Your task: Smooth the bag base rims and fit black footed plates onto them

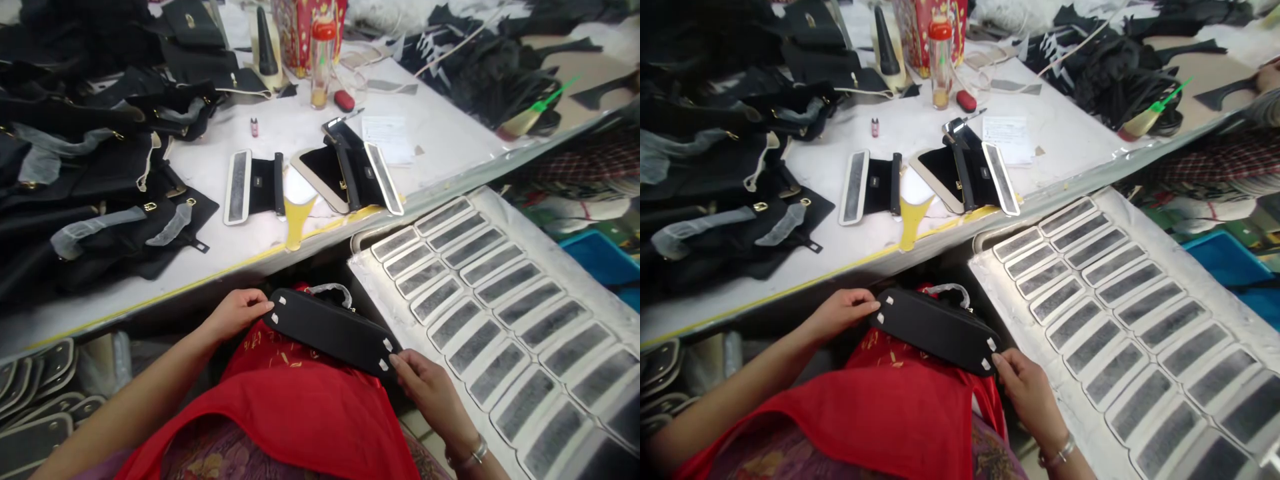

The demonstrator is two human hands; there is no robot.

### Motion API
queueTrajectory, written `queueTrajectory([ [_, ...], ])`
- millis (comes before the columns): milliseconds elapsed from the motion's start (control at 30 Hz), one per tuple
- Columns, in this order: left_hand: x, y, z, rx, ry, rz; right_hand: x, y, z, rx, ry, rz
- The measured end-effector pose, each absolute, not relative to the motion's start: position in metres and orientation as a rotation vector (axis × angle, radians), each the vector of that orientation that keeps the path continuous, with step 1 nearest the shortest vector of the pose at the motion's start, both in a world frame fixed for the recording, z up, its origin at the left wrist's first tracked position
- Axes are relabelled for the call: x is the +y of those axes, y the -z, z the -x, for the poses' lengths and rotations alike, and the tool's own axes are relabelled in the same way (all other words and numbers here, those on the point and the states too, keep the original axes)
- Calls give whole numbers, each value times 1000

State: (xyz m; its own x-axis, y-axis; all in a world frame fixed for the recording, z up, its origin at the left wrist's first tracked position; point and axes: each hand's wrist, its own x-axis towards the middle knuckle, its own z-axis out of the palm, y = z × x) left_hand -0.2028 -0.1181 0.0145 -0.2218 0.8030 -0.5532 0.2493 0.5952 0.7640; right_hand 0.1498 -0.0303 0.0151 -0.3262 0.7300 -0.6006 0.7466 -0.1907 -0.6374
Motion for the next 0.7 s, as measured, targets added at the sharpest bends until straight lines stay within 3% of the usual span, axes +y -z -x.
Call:
queueTrajectory([
  [267,-124,-3,204,1564,-947,-690,-32,-20,-144,1958,1579,-1852],
  [700,-125,2,203,1852,-693,-1057,-33,-25,-141,1970,1512,-1863],
])
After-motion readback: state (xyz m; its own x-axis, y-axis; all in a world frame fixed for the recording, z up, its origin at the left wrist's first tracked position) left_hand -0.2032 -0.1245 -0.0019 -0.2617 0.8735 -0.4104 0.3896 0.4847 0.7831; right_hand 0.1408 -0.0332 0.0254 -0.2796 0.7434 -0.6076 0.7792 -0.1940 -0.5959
